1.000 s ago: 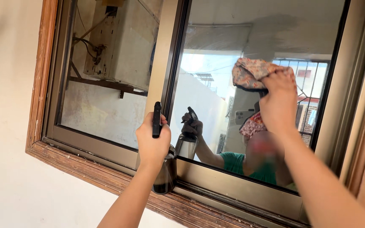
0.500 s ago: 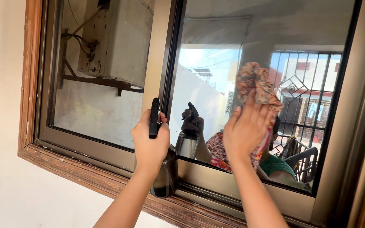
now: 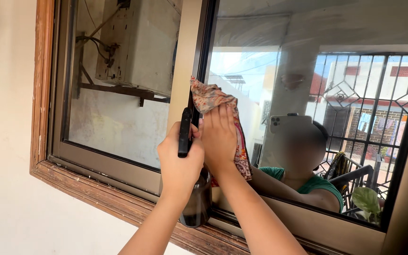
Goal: The person sprays a window with a spray bottle and wipes it with a patterned cloth. They repeatedly spray and wipe different sections of the glass pane to clean the surface.
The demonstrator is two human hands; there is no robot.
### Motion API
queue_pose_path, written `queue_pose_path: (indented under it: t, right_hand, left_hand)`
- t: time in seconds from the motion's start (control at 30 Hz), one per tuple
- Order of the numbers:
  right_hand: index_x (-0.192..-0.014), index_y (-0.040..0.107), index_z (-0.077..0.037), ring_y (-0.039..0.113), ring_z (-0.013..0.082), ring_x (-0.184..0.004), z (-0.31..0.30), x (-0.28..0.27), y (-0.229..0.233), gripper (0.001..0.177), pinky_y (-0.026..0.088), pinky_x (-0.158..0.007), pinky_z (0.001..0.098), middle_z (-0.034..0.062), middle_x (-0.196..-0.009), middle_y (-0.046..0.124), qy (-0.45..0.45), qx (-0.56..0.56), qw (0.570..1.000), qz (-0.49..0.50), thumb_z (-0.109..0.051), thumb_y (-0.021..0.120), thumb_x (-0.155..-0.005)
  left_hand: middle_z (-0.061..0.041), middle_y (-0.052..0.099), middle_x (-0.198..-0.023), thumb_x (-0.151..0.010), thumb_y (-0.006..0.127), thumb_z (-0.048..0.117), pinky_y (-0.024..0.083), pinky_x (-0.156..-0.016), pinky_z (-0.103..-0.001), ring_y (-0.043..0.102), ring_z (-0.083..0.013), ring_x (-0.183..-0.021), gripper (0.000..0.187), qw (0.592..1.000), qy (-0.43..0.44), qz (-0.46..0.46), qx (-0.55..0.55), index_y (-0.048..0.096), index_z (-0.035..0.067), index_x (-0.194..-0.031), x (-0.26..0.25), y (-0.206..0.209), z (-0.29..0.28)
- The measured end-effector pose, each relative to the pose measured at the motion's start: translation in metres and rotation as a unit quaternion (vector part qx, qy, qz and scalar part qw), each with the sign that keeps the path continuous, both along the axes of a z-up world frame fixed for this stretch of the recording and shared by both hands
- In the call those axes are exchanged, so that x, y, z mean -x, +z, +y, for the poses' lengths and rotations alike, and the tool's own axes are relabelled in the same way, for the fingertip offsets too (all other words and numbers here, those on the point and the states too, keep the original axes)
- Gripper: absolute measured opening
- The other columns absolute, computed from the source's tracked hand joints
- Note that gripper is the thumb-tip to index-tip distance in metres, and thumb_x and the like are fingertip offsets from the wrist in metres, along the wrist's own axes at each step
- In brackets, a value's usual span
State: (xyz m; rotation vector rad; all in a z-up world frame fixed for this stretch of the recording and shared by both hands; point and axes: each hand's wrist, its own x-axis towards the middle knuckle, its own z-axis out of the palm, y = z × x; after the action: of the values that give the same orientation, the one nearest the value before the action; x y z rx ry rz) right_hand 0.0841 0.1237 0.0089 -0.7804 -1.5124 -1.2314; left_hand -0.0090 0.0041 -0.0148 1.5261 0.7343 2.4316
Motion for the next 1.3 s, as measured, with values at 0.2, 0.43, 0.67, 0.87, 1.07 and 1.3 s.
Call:
queue_pose_path:
  t: [0.2,0.43,0.67,0.87,1.07,1.3]
  right_hand:
    - [-0.12,0.064,0.001,0.048,0.0354,-0.14,0.015,0.0,-0.016,0.036,0.029,-0.123,0.0444,0.0189,-0.135,0.06,-0.019,-0.024,0.998,-0.051,-0.021,0.058,-0.092]
    - [-0.115,0.068,0.0,0.052,0.0328,-0.135,-0.019,-0.037,-0.02,0.031,0.033,-0.121,0.0447,0.0159,-0.127,0.065,0.006,0.012,0.99,-0.14,-0.01,0.061,-0.087]
    - [-0.118,0.068,-0.004,0.054,0.0292,-0.134,-0.054,-0.081,-0.011,0.037,0.035,-0.119,0.0447,0.013,-0.131,0.065,-0.023,0.003,0.989,-0.147,-0.007,0.063,-0.081]
    - [-0.117,0.067,-0.003,0.055,0.0298,-0.132,-0.08,-0.124,-0.003,0.033,0.036,-0.118,0.0448,0.0139,-0.129,0.066,-0.04,-0.007,0.992,-0.119,-0.007,0.062,-0.084]
    - [-0.114,0.066,0.001,0.055,0.0327,-0.131,-0.101,-0.167,0.003,0.032,0.035,-0.12,0.0468,0.0168,-0.127,0.065,-0.067,-0.005,0.995,-0.074,-0.008,0.061,-0.084]
    - [-0.122,0.064,0.002,0.054,0.0374,-0.135,-0.116,-0.21,0.004,0.026,0.033,-0.125,0.0483,0.0216,-0.129,0.063,-0.099,-0.015,0.995,0.027,-0.009,0.056,-0.1]
  left_hand:
    - [-0.007,0.065,-0.073,-0.081,0.059,0.005,0.051,-0.061,-0.027,0.056,-0.0101,-0.063,0.012,1.0,-0.004,0.006,-0.017,0.065,0.001,-0.09,0.002,-0.003,0.0]
    - [-0.006,0.068,-0.074,-0.082,0.059,0.003,0.053,-0.064,-0.028,0.061,-0.0108,-0.063,0.01,0.998,0.033,0.008,-0.046,0.066,0.001,-0.089,0.001,-0.003,0.003]
    - [-0.007,0.064,-0.066,-0.083,0.057,0.003,0.05,-0.046,-0.029,0.059,-0.0121,-0.048,0.009,0.999,-0.02,-0.02,0.036,0.064,0.002,-0.088,-0.002,0.003,-0.01]
    - [-0.007,0.064,-0.065,-0.083,0.056,0.004,0.05,-0.044,-0.031,0.06,-0.0129,-0.046,0.009,0.998,-0.006,-0.023,0.057,0.063,0.002,-0.089,-0.003,0.007,-0.014]
    - [-0.006,0.064,-0.066,-0.083,0.056,0.004,0.05,-0.045,-0.03,0.059,-0.0134,-0.047,0.01,0.998,-0.009,-0.019,0.067,0.064,0.002,-0.089,-0.003,0.006,-0.015]
    - [-0.005,0.064,-0.067,-0.084,0.057,0.005,0.052,-0.045,-0.03,0.059,-0.0125,-0.049,0.009,0.998,-0.009,-0.021,0.067,0.064,0.003,-0.089,-0.001,0.005,-0.016]
